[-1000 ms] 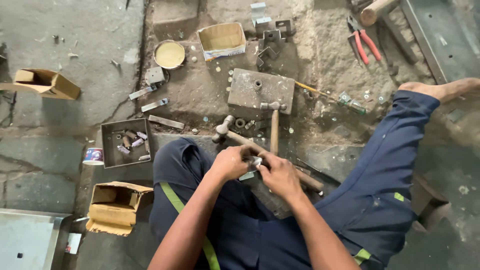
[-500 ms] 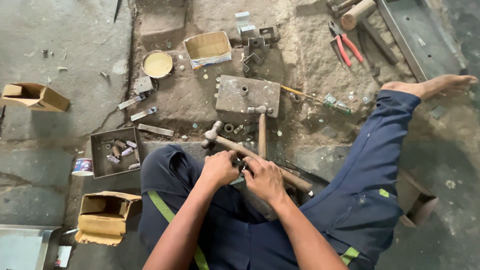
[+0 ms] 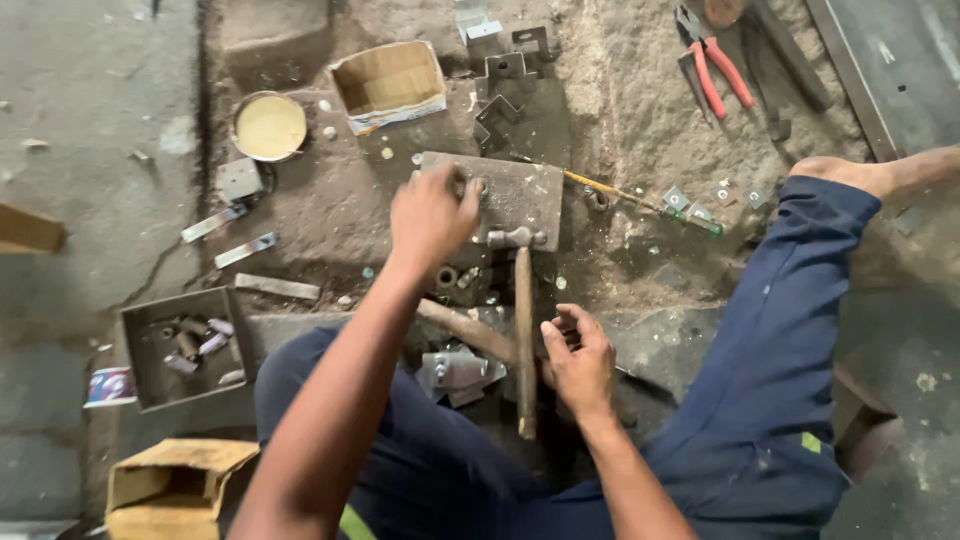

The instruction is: The person sits on the floor and uses a hammer to strike small metal pieces placed on a metal block. They repeatedly pick up metal pieces, position them on the block, and hammer them to shape or flatten them.

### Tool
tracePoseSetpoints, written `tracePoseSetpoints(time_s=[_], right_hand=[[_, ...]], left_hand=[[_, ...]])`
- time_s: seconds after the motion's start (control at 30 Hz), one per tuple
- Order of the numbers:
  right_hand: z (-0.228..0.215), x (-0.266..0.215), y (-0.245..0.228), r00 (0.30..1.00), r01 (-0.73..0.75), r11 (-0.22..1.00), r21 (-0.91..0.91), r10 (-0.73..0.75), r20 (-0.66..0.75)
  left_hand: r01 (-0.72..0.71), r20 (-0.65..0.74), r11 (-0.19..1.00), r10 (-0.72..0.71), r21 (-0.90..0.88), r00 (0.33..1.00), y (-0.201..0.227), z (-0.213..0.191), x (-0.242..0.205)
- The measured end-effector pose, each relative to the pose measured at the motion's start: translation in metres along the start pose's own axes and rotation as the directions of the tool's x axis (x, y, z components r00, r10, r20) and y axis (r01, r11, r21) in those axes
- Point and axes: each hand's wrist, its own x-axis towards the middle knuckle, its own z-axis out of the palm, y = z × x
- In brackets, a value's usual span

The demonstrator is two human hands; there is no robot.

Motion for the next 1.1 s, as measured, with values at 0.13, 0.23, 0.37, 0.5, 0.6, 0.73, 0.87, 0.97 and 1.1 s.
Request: tracePoseSetpoints(time_s=[0.13,0.23,0.37,0.5,0.6,0.73,0.87,0.97,1.1], right_hand=[[0.011,0.011,0.012,1.000,-0.010,1.000,-0.003,0.011,0.018],[0.016,0.019,0.014,0.990,-0.137,0.989,0.050,0.135,0.038],[0.023,0.022,0.017,0.987,-0.151,0.985,0.083,0.146,0.061],[0.022,0.020,0.014,0.993,-0.106,0.991,0.077,0.102,0.053],[0.019,0.016,-0.008,1.000,0.022,0.998,0.059,-0.022,0.001],[0.014,0.009,-0.054,0.996,0.084,0.995,0.052,-0.085,0.018],[0.033,0.015,-0.064,0.975,0.011,0.941,0.338,-0.085,0.206],[0.048,0.019,-0.063,0.944,-0.208,0.831,0.516,0.032,0.330],[0.056,0.025,-0.071,0.953,-0.195,0.849,0.492,0.046,0.299]], left_hand=[[-0.020,0.060,0.968,0.005,0.250,0.998,-0.009,0.069,0.095],[0.021,0.079,0.963,-0.043,0.270,0.996,-0.017,0.105,0.131],[0.104,0.030,0.988,-0.108,0.115,0.994,-0.026,0.100,0.138],[0.082,-0.157,0.965,-0.124,-0.248,0.980,-0.036,0.046,0.094],[0.200,-0.048,0.826,-0.264,-0.528,0.963,-0.046,0.003,0.040],[0.529,0.445,0.232,-0.331,-0.817,0.832,-0.037,-0.026,-0.053],[0.572,0.543,0.123,-0.206,-0.811,0.814,-0.022,-0.013,-0.090],[0.406,0.376,0.447,-0.158,-0.797,0.913,-0.016,-0.011,-0.101],[0.357,0.326,0.447,-0.148,-0.820,0.934,-0.019,-0.030,-0.098]])
